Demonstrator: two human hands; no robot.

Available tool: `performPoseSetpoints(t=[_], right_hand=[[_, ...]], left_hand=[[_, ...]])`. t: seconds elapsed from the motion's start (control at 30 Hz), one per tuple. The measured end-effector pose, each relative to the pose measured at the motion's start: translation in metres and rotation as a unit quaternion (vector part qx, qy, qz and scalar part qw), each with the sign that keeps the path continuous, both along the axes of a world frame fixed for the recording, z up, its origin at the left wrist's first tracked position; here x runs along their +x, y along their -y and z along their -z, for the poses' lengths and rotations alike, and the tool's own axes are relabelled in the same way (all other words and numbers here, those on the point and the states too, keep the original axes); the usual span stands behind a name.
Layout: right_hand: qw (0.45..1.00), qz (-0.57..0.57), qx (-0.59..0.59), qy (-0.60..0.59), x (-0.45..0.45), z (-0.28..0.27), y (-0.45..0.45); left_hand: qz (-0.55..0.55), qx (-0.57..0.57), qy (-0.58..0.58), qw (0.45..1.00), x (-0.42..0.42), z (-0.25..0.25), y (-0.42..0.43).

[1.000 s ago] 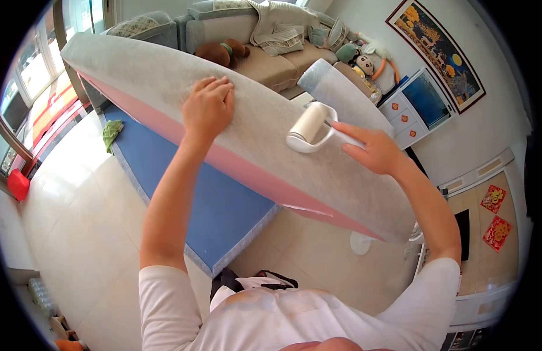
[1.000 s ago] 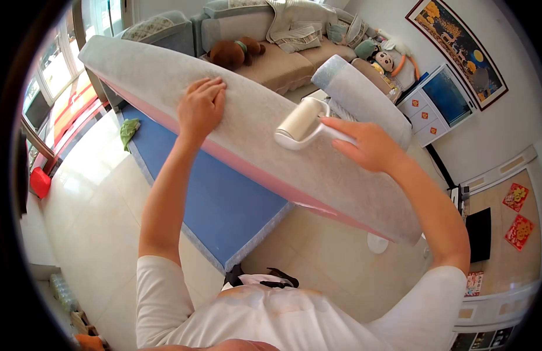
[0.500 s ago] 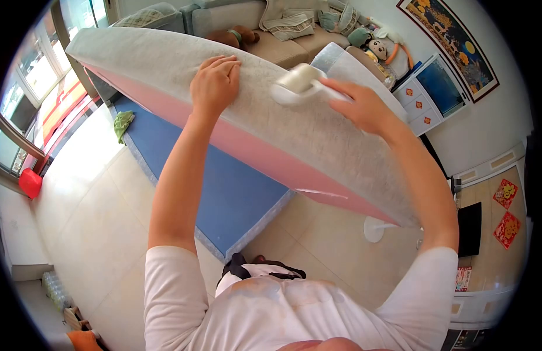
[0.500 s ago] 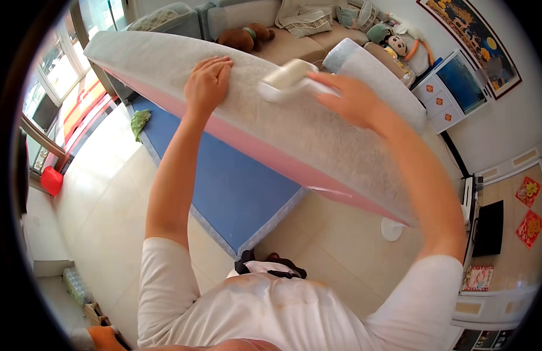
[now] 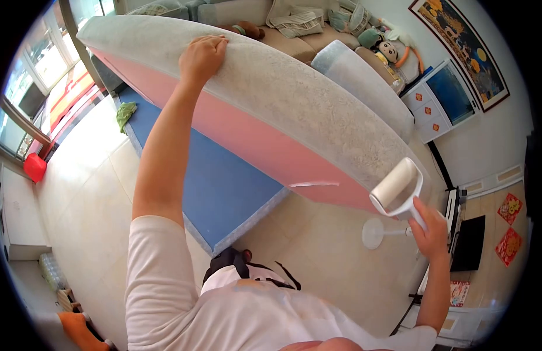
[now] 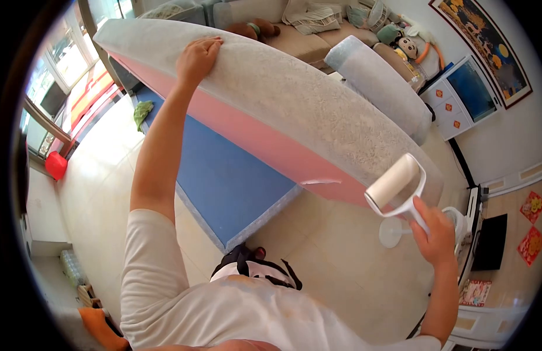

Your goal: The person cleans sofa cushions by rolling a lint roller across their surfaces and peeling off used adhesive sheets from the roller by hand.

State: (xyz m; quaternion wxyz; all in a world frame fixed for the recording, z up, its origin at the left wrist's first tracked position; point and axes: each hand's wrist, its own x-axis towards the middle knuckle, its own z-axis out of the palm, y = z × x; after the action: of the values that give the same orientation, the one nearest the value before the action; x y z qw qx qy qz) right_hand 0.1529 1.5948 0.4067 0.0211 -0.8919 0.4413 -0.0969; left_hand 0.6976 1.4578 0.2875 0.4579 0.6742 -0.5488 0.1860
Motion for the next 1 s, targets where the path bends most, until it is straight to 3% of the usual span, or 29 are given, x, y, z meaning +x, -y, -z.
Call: performPoseSetpoints(t=[0.3,0.6,0.73,0.87,1.0], right_hand=[[0.990,-0.112,-0.088,-0.009,0.049,0.009,0.039],[0.976,-0.194,-0.079,-0.056,0.141,0.000,0.058],[0.976,-0.186,-0.065,-0.088,0.189,-0.002,0.063],[0.977,-0.170,-0.062,-0.112,0.243,0.001,0.062],[0.978,-0.157,-0.061,-0.125,0.282,0.004,0.062]], left_hand=[[0.000,0.033,-0.012,0.999,-0.005,-0.006,-0.010],[0.057,-0.002,0.009,0.998,-0.007,-0.001,-0.021],[0.112,-0.058,0.026,0.992,-0.009,0.003,-0.018],[0.206,-0.026,0.021,0.978,-0.003,0.001,-0.020],[0.184,-0.048,0.054,0.980,0.046,0.007,-0.017]])
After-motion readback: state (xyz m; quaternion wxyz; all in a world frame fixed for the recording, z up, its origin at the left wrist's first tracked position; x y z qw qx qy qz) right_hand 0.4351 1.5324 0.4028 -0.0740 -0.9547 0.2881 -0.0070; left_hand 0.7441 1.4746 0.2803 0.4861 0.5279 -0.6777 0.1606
